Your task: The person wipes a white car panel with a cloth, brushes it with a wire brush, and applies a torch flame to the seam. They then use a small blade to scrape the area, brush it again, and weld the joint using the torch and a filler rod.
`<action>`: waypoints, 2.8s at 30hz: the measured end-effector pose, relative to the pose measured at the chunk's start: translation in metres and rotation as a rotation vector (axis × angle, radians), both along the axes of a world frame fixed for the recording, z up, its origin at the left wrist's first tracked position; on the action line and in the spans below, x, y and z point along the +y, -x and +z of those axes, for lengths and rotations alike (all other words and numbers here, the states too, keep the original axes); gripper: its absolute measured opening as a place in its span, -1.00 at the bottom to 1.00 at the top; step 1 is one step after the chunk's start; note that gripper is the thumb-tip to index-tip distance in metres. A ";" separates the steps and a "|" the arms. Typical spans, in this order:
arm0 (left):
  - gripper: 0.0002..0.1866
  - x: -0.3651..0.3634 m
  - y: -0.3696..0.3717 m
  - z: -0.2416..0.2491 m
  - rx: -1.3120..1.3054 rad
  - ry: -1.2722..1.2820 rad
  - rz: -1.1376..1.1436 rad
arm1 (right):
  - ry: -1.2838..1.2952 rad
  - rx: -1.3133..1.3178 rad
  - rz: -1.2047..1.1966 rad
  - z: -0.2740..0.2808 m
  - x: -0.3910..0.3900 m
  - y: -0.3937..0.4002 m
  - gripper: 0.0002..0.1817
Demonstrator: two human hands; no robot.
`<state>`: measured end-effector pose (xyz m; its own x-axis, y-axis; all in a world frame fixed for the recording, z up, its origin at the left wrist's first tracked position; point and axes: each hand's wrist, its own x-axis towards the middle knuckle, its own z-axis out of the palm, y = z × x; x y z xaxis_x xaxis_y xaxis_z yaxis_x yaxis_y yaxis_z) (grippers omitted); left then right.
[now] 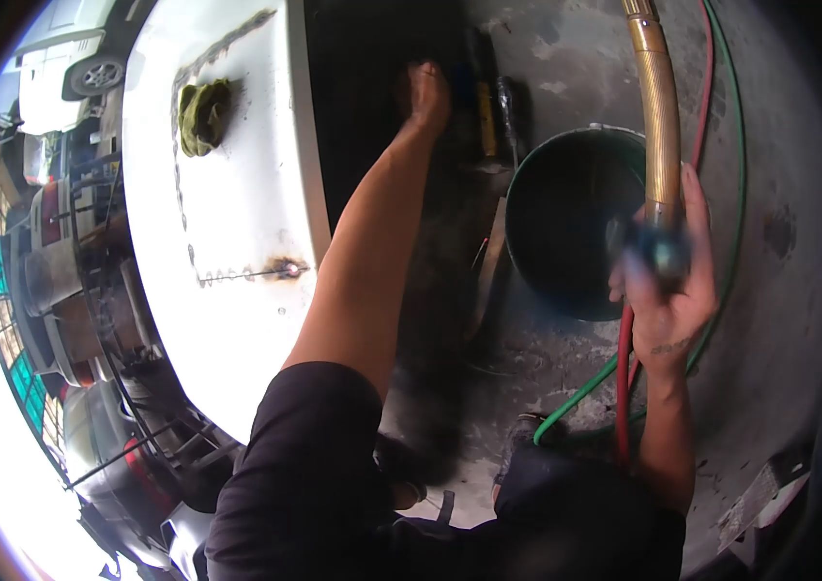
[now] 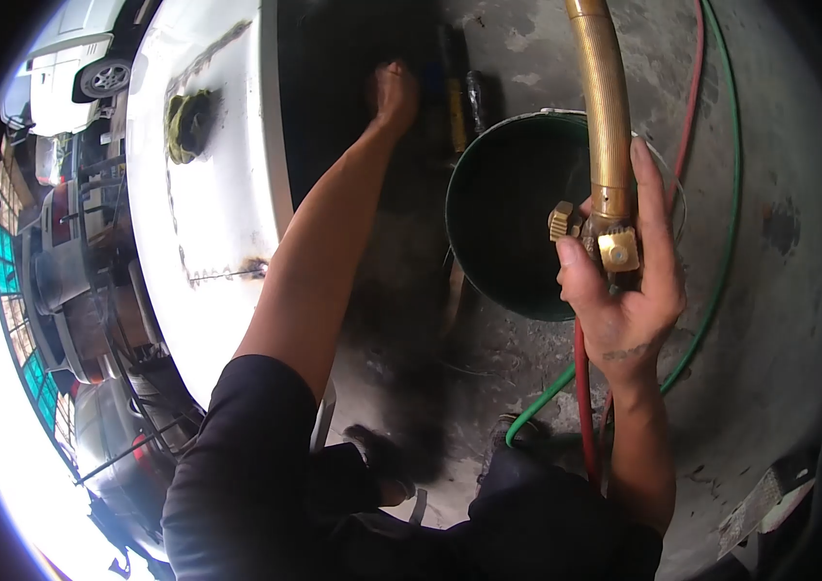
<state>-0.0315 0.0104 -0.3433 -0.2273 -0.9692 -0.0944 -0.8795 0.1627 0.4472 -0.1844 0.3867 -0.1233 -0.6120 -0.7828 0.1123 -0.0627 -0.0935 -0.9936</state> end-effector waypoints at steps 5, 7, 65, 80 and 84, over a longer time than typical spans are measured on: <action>-0.69 0.042 -0.026 -0.030 0.059 1.040 -0.337 | 0.028 -0.079 0.003 0.002 -0.003 -0.010 -0.28; -0.75 0.111 -0.012 0.094 0.273 0.122 0.077 | 0.007 -0.057 0.012 0.001 -0.003 -0.010 -0.31; -0.84 0.227 -0.323 0.280 0.089 0.071 0.143 | 0.058 -0.026 0.125 0.039 0.065 -0.063 -0.28; -0.91 0.214 -0.336 0.277 0.045 0.225 -0.068 | 0.125 -0.075 0.148 0.051 0.071 -0.092 -0.26; -0.86 0.220 -0.344 0.283 0.013 0.279 -0.127 | 0.121 -0.092 0.148 0.057 0.083 -0.094 -0.26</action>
<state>0.3121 0.2304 -0.0601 -0.3477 -0.9212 0.1749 -0.8389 0.3889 0.3808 -0.0902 0.4698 -0.0667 -0.5031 -0.8494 0.1596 0.0513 -0.2137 -0.9756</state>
